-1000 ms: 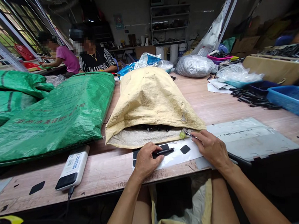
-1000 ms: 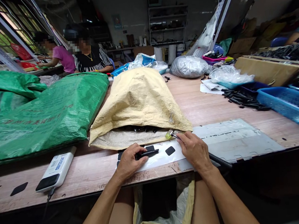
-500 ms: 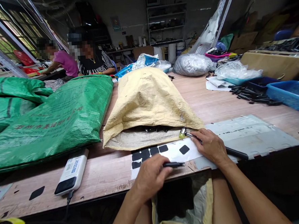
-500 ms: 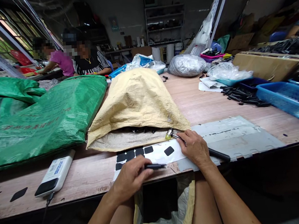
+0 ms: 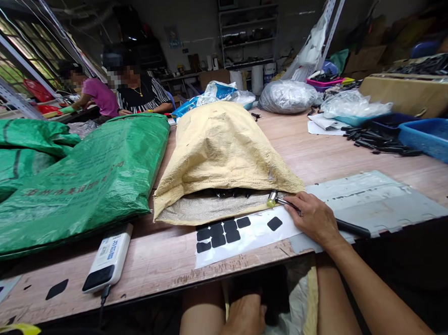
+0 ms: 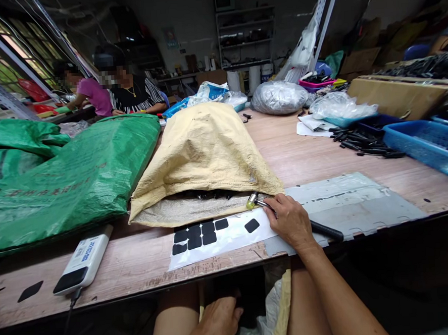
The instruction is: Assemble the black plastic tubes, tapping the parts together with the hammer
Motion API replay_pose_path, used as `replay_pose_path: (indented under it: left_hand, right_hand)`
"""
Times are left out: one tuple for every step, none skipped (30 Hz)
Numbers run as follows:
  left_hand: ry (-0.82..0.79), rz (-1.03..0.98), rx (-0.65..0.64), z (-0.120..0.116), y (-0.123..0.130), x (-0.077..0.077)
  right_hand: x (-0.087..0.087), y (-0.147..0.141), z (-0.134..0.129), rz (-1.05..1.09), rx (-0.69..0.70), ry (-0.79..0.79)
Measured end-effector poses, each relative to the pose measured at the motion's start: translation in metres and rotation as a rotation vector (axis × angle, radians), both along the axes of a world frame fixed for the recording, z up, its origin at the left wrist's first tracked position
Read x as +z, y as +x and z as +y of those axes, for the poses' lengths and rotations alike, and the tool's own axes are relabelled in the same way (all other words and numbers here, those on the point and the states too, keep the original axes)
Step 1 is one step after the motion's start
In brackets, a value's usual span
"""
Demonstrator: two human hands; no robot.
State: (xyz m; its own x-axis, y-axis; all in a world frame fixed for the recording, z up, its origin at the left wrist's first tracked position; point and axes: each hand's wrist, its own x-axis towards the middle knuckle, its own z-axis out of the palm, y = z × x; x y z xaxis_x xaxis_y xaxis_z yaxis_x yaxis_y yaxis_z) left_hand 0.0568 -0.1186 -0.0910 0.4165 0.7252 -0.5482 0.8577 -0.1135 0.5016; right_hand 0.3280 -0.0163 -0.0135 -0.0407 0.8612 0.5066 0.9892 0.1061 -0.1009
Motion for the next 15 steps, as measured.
replay_pose_path:
  left_hand:
    - [0.010,-0.036,-0.028,0.001,0.001,0.013]
    - [0.016,-0.098,-0.058,0.004,0.001,0.029]
    - [0.016,-0.183,-0.086,0.010,0.001,0.048]
    - [0.017,-0.290,-0.094,0.019,0.000,0.067]
    - [0.017,-0.403,-0.078,0.031,-0.002,0.086]
    - [0.034,-0.493,-0.028,0.046,-0.006,0.103]
    - [0.091,-0.544,0.056,0.064,-0.010,0.117]
    - [0.204,-0.556,0.175,0.085,-0.015,0.129]
    - [0.324,-0.521,0.298,0.106,-0.021,0.136]
    - [0.452,-0.437,0.435,0.128,-0.027,0.140]
    - [0.565,-0.335,0.531,0.149,-0.032,0.142]
    - [0.650,-0.228,0.601,0.169,-0.036,0.140]
    - [0.690,-0.150,0.639,0.186,-0.038,0.138]
    - [0.707,-0.103,0.652,0.201,-0.039,0.134]
    - [0.710,-0.075,0.658,0.212,-0.039,0.130]
  right_hand:
    - [0.000,0.000,0.000,0.000,-0.001,-0.003]
    - [0.000,0.000,0.000,-0.001,-0.001,-0.005]
    - [0.000,0.000,0.000,-0.002,-0.002,-0.005]
    - [-0.001,0.000,0.000,-0.003,-0.002,-0.005]
    - [-0.001,0.000,0.000,-0.005,0.000,-0.003]
    - [-0.002,0.000,0.000,-0.006,0.002,0.000]
    - [-0.002,0.000,0.000,-0.007,0.004,0.004]
    - [-0.002,0.000,0.000,-0.008,0.005,0.007]
    - [-0.002,0.000,0.000,-0.009,0.006,0.010]
    - [-0.003,0.000,0.000,-0.008,0.007,0.013]
    - [-0.003,0.000,0.000,-0.007,0.007,0.013]
    - [-0.002,0.000,0.000,-0.005,0.008,0.013]
    - [-0.002,0.000,0.001,-0.002,0.008,0.012]
    - [-0.002,0.000,0.001,0.002,0.007,0.010]
    - [-0.002,0.000,0.001,0.006,0.007,0.008]
